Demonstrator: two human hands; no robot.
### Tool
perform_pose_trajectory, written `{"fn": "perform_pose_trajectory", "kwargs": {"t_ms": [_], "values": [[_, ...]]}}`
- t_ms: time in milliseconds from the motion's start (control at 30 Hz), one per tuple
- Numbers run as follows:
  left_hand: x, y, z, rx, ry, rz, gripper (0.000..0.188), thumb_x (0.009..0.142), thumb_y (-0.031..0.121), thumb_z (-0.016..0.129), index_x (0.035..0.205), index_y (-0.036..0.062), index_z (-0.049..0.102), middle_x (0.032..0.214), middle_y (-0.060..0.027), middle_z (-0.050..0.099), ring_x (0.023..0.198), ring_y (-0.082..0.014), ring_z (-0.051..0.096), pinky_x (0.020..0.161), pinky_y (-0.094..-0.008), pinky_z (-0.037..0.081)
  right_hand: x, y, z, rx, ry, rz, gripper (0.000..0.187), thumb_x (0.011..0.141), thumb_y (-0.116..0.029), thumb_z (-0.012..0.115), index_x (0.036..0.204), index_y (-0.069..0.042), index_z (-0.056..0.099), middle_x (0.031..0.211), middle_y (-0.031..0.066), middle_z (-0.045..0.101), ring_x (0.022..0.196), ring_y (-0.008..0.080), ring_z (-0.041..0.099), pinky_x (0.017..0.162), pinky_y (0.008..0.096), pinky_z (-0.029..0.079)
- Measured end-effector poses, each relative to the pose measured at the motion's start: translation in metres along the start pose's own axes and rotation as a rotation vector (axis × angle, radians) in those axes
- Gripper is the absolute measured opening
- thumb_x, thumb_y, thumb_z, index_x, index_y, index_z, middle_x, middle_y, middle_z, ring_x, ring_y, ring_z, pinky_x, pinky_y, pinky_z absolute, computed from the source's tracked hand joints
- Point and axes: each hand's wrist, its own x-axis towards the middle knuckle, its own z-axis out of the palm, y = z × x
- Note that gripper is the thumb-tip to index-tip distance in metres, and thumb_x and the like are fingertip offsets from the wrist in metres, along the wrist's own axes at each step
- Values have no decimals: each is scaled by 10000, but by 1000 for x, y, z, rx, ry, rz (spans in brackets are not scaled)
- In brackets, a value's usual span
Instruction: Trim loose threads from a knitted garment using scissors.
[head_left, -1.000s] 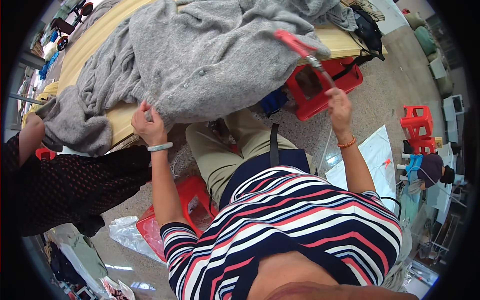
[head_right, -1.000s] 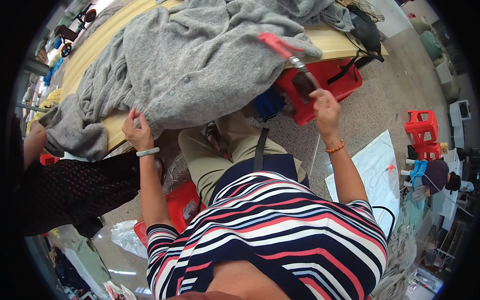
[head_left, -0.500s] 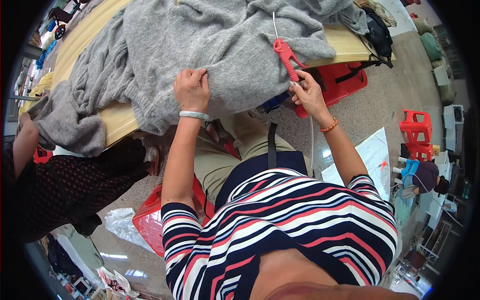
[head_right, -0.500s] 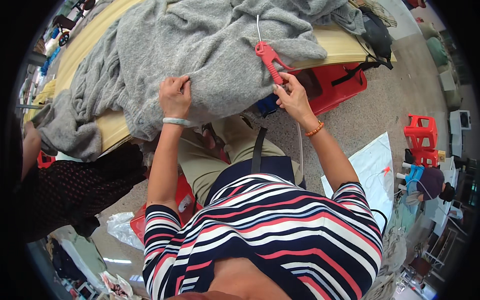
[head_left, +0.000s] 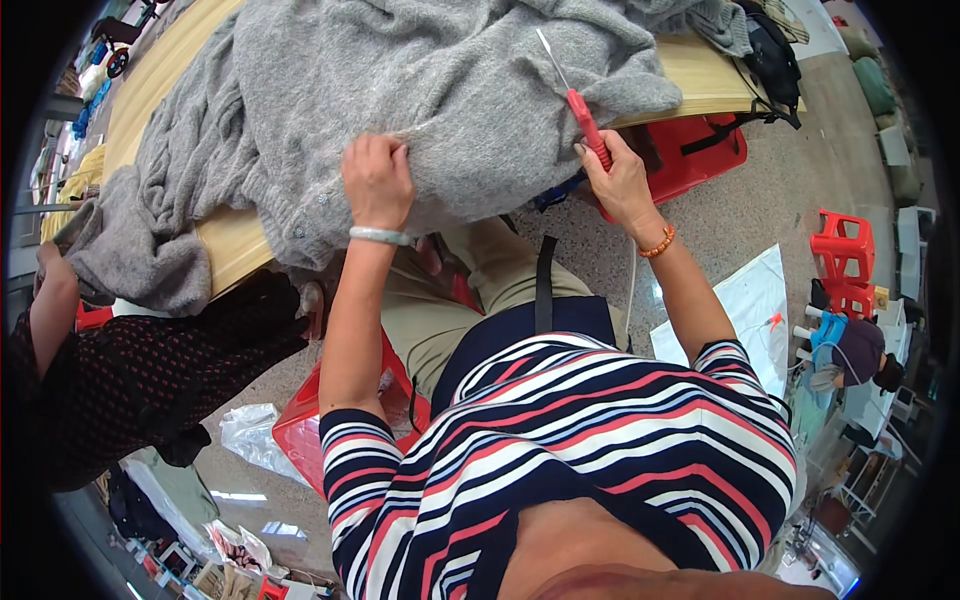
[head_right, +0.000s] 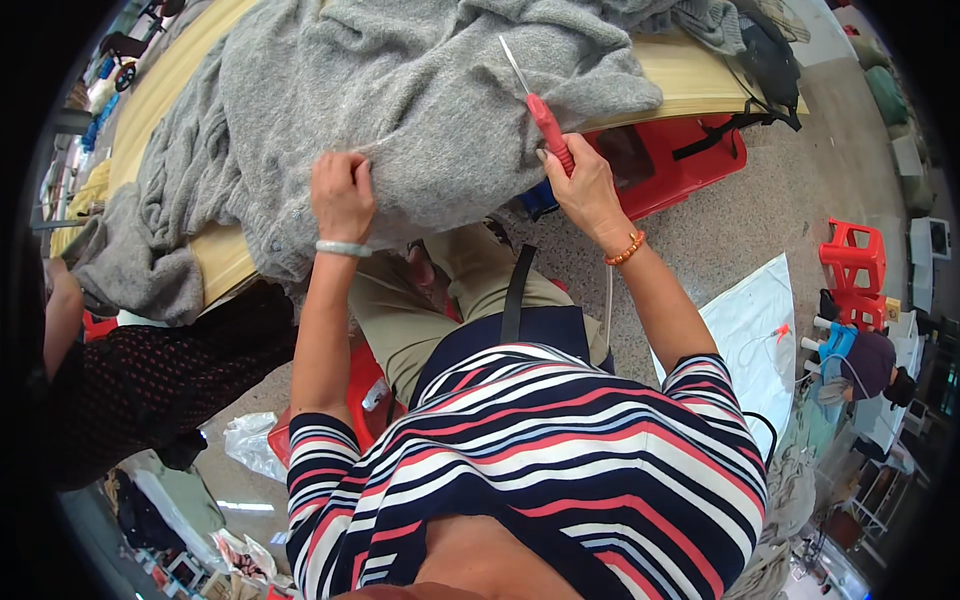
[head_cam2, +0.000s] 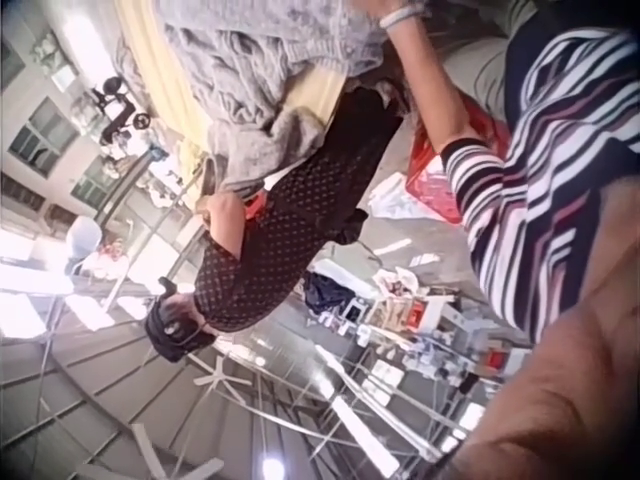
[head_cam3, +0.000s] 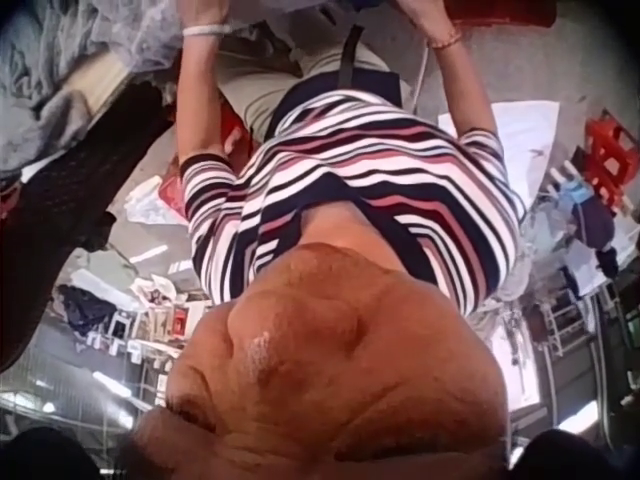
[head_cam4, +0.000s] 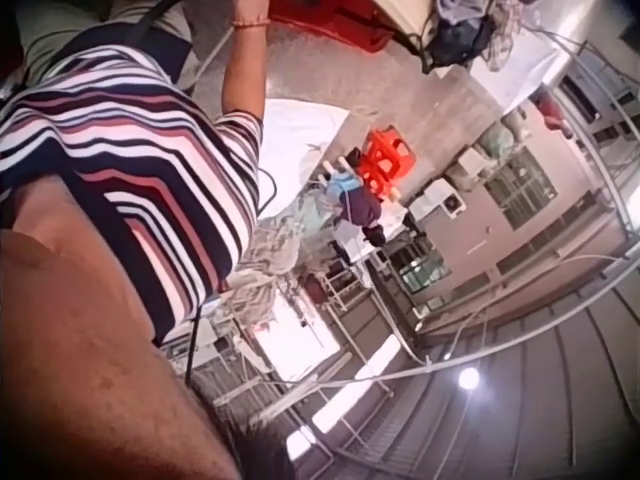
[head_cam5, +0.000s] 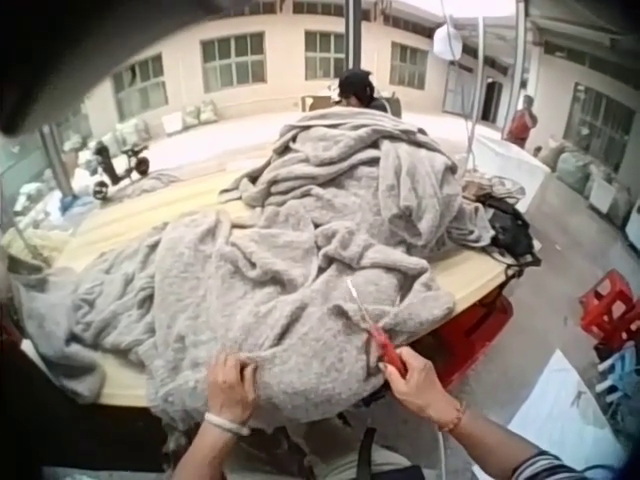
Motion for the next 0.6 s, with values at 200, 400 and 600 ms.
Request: {"fn": "perform_pose_trajectory", "kwargs": {"t_ms": [200, 400, 600], "values": [[-35, 19, -47, -192, 30, -3, 68, 825, 4, 652, 874, 34, 614, 861, -115, 616, 802, -291, 580, 736, -373, 459, -11, -13, -12, -261, 131, -140, 211, 892, -177, 681, 961, -13, 566, 918, 159, 584, 787, 333, 576, 667, 395, 472], [-51, 22, -63, -247, -173, -80, 75, 817, 39, 694, 850, 40, 626, 832, -95, 625, 777, -274, 590, 716, -349, 468, -19, -36, -20, -227, 188, -231, 230, 884, -151, 686, 1037, -30, 565, 962, 168, 607, 886, 360, 619, 747, 395, 502], [-9, 15, -13, -90, 171, -22, 201, 807, 156, 726, 995, 91, 693, 1029, -61, 673, 1021, -265, 592, 894, -383, 433, -27, -66, -27, -18, -163, -106, 262, 922, -155, 626, 1144, -44, 539, 989, 196, 662, 937, 375, 646, 817, 396, 509]]}}
